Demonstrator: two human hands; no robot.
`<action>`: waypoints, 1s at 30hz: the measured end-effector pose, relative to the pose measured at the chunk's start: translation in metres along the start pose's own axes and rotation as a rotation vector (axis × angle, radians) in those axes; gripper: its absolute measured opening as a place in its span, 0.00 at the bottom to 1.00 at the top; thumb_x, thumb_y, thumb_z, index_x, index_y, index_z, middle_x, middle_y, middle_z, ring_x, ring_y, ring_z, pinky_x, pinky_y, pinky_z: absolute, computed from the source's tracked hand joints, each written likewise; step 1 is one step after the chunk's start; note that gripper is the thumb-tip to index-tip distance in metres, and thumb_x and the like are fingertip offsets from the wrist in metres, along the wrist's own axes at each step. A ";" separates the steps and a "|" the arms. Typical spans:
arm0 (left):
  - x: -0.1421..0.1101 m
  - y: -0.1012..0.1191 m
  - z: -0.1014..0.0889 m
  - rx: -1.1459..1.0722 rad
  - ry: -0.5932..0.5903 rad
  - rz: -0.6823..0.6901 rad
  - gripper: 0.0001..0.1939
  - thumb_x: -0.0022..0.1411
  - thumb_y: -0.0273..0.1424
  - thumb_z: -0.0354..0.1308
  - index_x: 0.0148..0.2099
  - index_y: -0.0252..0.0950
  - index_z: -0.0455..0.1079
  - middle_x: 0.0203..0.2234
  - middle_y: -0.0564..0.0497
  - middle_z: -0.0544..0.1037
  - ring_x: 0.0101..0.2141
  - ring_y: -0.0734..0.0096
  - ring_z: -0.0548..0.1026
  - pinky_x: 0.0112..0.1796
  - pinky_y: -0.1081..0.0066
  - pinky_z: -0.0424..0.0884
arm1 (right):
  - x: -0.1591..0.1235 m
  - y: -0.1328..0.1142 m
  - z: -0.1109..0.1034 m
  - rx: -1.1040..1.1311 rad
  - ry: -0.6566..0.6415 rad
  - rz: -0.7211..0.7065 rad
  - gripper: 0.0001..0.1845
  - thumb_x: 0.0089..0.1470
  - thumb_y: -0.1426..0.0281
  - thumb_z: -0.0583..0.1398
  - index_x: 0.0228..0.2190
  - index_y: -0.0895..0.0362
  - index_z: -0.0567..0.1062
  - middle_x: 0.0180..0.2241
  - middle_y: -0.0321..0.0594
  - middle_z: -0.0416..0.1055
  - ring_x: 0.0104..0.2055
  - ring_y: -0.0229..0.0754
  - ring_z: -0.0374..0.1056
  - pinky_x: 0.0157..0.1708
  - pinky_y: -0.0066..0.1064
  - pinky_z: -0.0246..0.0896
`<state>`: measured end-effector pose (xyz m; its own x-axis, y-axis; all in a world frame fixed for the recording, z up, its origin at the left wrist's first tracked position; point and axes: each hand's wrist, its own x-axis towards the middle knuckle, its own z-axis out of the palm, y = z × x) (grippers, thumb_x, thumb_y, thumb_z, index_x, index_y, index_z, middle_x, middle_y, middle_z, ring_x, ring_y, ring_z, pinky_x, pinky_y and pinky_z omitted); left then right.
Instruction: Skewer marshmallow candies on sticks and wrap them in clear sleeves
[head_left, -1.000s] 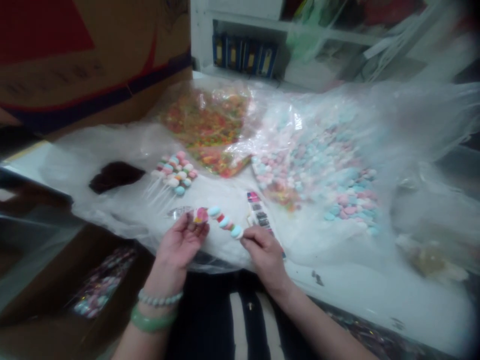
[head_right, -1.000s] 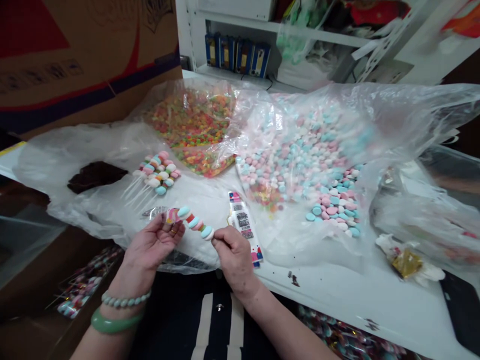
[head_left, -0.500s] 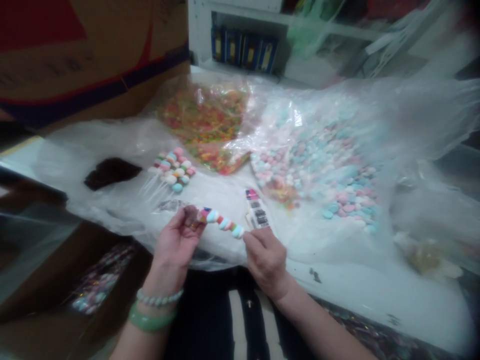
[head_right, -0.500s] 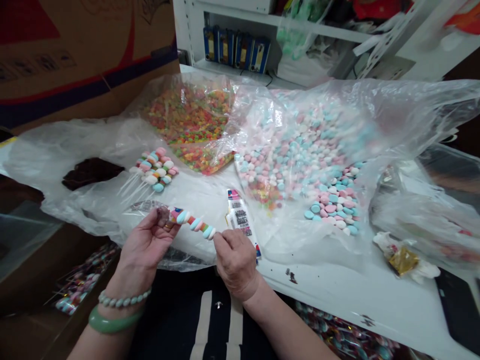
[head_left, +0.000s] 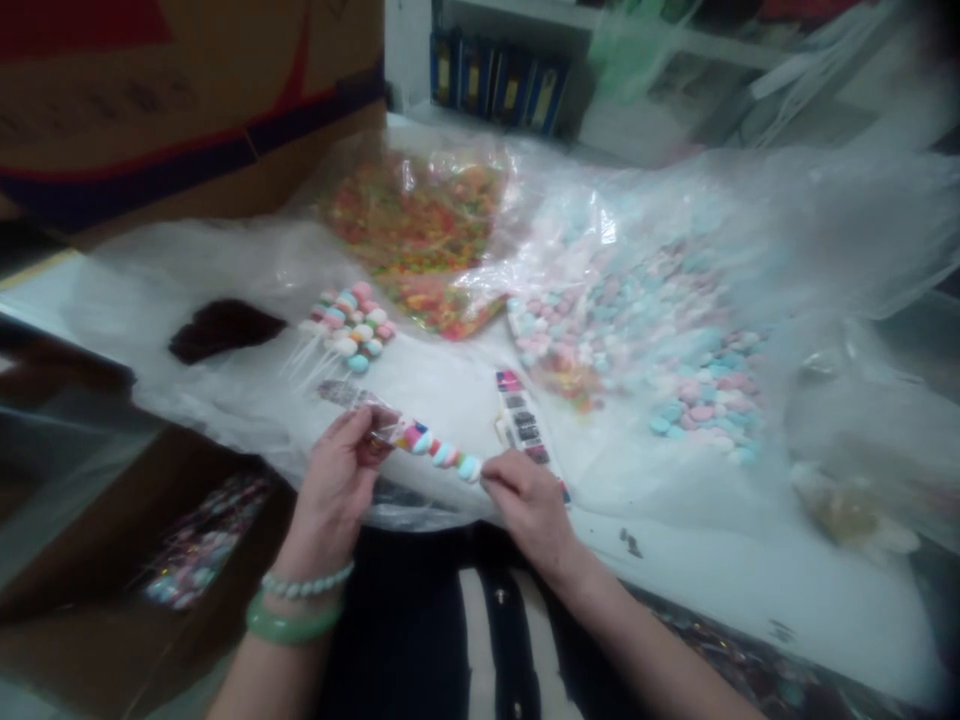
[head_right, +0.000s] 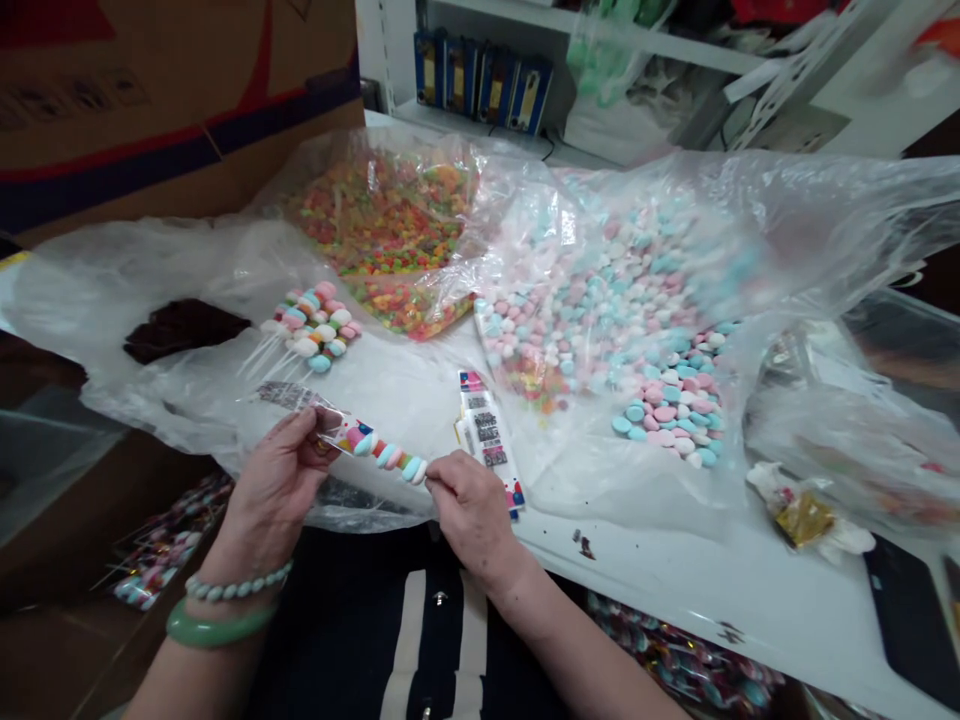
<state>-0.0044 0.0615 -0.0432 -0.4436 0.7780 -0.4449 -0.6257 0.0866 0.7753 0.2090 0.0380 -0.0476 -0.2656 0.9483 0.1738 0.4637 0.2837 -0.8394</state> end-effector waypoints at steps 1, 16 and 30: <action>-0.001 0.000 0.000 0.002 -0.006 0.004 0.06 0.56 0.24 0.60 0.27 0.29 0.74 0.22 0.48 0.78 0.24 0.73 0.75 0.26 0.77 0.72 | 0.002 -0.001 -0.001 0.074 -0.043 0.075 0.09 0.52 0.75 0.57 0.26 0.54 0.76 0.27 0.36 0.72 0.32 0.39 0.67 0.34 0.28 0.59; 0.003 -0.016 0.000 -0.104 0.022 -0.112 0.10 0.64 0.23 0.53 0.30 0.31 0.72 0.24 0.46 0.79 0.26 0.68 0.78 0.29 0.70 0.77 | 0.008 0.006 0.006 0.365 -0.096 0.504 0.04 0.42 0.71 0.59 0.19 0.54 0.73 0.18 0.30 0.64 0.25 0.37 0.58 0.27 0.28 0.52; -0.010 -0.018 0.014 -0.124 0.096 -0.024 0.06 0.62 0.23 0.57 0.31 0.33 0.71 0.23 0.49 0.79 0.26 0.67 0.78 0.28 0.70 0.76 | -0.009 0.008 0.007 -0.576 0.024 -0.292 0.13 0.54 0.81 0.52 0.24 0.55 0.71 0.25 0.39 0.66 0.30 0.42 0.58 0.30 0.32 0.49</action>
<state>0.0198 0.0609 -0.0468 -0.4832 0.7128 -0.5083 -0.7088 0.0222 0.7051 0.2095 0.0303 -0.0592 -0.4333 0.8216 0.3704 0.7563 0.5550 -0.3464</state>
